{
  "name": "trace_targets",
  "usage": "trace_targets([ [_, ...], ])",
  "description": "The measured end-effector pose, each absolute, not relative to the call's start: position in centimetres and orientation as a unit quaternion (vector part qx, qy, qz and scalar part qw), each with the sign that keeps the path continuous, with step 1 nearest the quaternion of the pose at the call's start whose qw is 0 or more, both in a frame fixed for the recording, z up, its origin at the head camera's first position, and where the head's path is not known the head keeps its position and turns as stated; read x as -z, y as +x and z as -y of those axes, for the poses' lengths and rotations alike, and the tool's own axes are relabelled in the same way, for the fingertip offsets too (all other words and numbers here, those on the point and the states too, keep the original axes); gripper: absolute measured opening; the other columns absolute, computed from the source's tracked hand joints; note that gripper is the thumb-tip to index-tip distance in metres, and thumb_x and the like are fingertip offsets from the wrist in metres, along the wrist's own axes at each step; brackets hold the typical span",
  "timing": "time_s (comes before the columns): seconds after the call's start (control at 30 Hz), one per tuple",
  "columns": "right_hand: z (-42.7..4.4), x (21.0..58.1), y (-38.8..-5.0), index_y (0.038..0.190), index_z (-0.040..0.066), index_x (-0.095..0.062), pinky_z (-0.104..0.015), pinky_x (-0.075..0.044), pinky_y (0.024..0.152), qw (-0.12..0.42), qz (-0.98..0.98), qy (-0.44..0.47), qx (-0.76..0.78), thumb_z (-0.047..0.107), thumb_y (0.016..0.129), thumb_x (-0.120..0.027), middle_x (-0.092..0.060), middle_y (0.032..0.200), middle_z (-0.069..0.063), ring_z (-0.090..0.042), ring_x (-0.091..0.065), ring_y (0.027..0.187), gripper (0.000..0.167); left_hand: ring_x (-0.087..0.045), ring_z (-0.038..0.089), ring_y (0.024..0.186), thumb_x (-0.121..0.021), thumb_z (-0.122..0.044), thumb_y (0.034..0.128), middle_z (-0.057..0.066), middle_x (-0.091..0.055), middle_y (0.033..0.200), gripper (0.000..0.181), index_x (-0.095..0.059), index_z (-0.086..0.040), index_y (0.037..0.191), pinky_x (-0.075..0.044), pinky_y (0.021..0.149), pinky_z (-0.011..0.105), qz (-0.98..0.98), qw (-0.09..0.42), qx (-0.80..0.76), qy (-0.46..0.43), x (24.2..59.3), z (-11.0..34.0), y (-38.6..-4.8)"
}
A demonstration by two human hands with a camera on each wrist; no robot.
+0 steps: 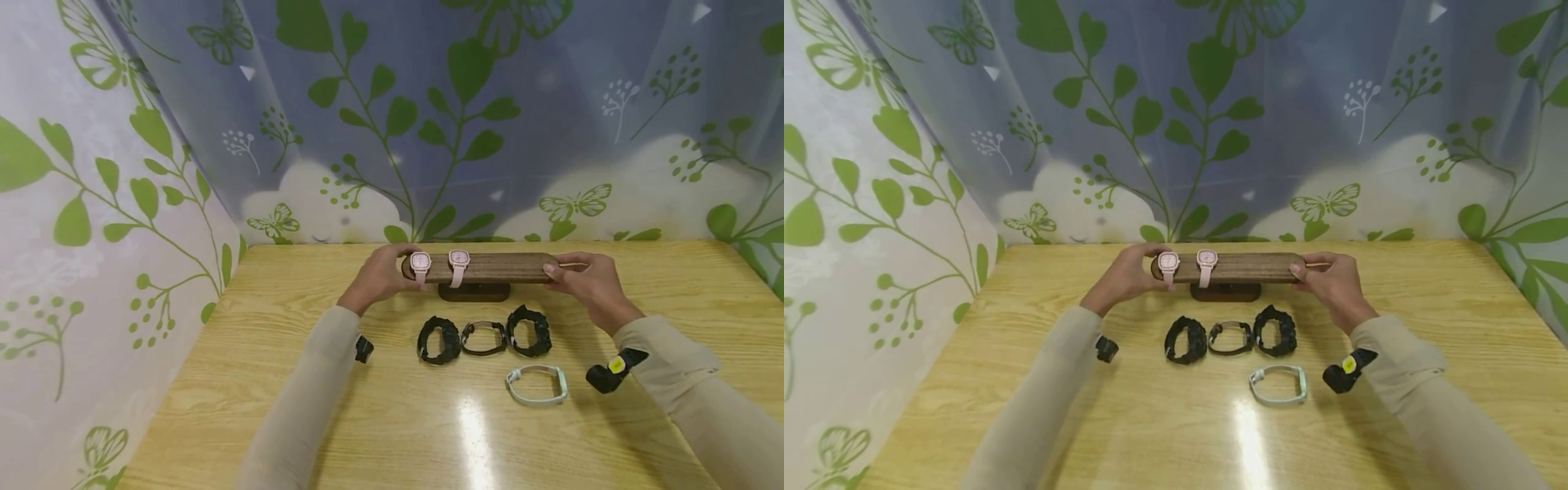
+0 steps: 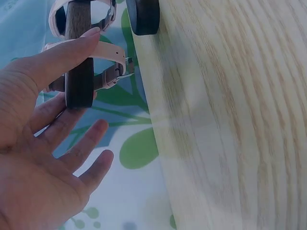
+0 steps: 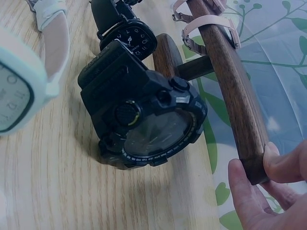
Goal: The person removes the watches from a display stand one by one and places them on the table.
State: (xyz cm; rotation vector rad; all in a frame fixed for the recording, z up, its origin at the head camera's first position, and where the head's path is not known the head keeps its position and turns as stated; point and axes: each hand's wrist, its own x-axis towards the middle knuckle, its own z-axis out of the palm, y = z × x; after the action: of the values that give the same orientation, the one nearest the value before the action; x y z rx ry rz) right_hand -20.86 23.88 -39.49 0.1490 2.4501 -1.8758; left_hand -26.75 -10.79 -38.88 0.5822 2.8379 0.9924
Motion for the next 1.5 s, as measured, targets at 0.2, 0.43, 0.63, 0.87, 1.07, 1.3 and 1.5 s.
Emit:
trace_targets([
  [0.2,-23.8,39.7,-20.8,0.147,-0.014,-0.039,-0.036,-0.058,0.094,0.027,-0.792,0.048,0.608,0.015,0.104,-0.059,-0.045,0.139,-0.031,-0.001,-0.070,0.082,0.056,-0.052,0.031,0.132,-0.092,-0.021,0.0765,0.007,-0.059,0.141,0.069,-0.062,-0.011,0.138,-0.043,0.112,0.047,-0.923,0.038,-0.334,0.186,39.2,11.9,-26.5],
  [0.43,-23.8,39.8,-20.8,0.147,-0.014,-0.038,-0.036,-0.058,0.094,0.029,-0.788,0.055,0.612,0.015,0.104,-0.060,-0.048,0.137,-0.028,0.001,-0.069,0.082,0.057,-0.054,0.032,0.129,-0.090,-0.025,0.0796,0.009,-0.061,0.139,0.067,-0.062,-0.010,0.138,-0.045,0.110,0.049,-0.927,0.026,-0.329,0.178,39.2,13.1,-26.2],
  [0.63,-23.9,40.0,-20.7,0.147,-0.013,-0.039,-0.036,-0.058,0.094,0.032,-0.793,0.058,0.606,0.017,0.104,-0.060,-0.051,0.134,-0.024,-0.002,-0.070,0.085,0.057,-0.057,0.033,0.126,-0.088,-0.026,0.0816,0.010,-0.064,0.135,0.062,-0.064,-0.008,0.136,-0.048,0.106,0.050,-0.937,-0.001,-0.303,0.174,38.6,13.9,-25.3],
  [0.87,-23.9,40.0,-20.7,0.148,-0.013,-0.038,-0.036,-0.058,0.095,0.030,-0.790,0.055,0.610,0.016,0.104,-0.060,-0.047,0.139,-0.029,0.002,-0.069,0.082,0.057,-0.062,0.032,0.119,-0.090,-0.024,0.0796,0.012,-0.067,0.130,0.060,-0.066,-0.005,0.131,-0.054,0.099,0.049,-0.947,-0.056,-0.252,0.192,37.6,14.3,-23.6],
  [1.07,-23.9,39.9,-20.6,0.149,-0.013,-0.037,-0.035,-0.058,0.095,0.032,-0.789,0.052,0.612,0.017,0.104,-0.059,-0.045,0.141,-0.031,-0.001,-0.070,0.085,0.058,-0.063,0.033,0.116,-0.090,-0.018,0.0791,0.015,-0.068,0.124,0.057,-0.067,-0.001,0.128,-0.054,0.098,0.049,-0.941,-0.076,-0.261,0.201,36.8,14.2,-21.5],
  [1.3,-23.9,39.8,-20.7,0.148,-0.014,-0.037,-0.036,-0.057,0.095,0.027,-0.786,0.043,0.616,0.016,0.104,-0.058,-0.045,0.140,-0.030,0.001,-0.069,0.083,0.057,-0.066,0.028,0.106,-0.089,-0.019,0.0806,0.013,-0.069,0.115,0.054,-0.067,-0.002,0.127,-0.058,0.088,0.045,-0.940,-0.094,-0.237,0.226,36.3,13.7,-18.9],
  [1.5,-23.9,39.7,-20.7,0.148,-0.013,-0.038,-0.036,-0.058,0.095,0.025,-0.788,0.041,0.613,0.016,0.104,-0.058,-0.047,0.137,-0.028,0.002,-0.069,0.083,0.057,-0.066,0.024,0.093,-0.088,-0.018,0.0801,0.010,-0.068,0.105,0.045,-0.069,-0.002,0.118,-0.059,0.076,0.039,-0.930,-0.122,-0.233,0.258,36.7,13.2,-17.1],
])
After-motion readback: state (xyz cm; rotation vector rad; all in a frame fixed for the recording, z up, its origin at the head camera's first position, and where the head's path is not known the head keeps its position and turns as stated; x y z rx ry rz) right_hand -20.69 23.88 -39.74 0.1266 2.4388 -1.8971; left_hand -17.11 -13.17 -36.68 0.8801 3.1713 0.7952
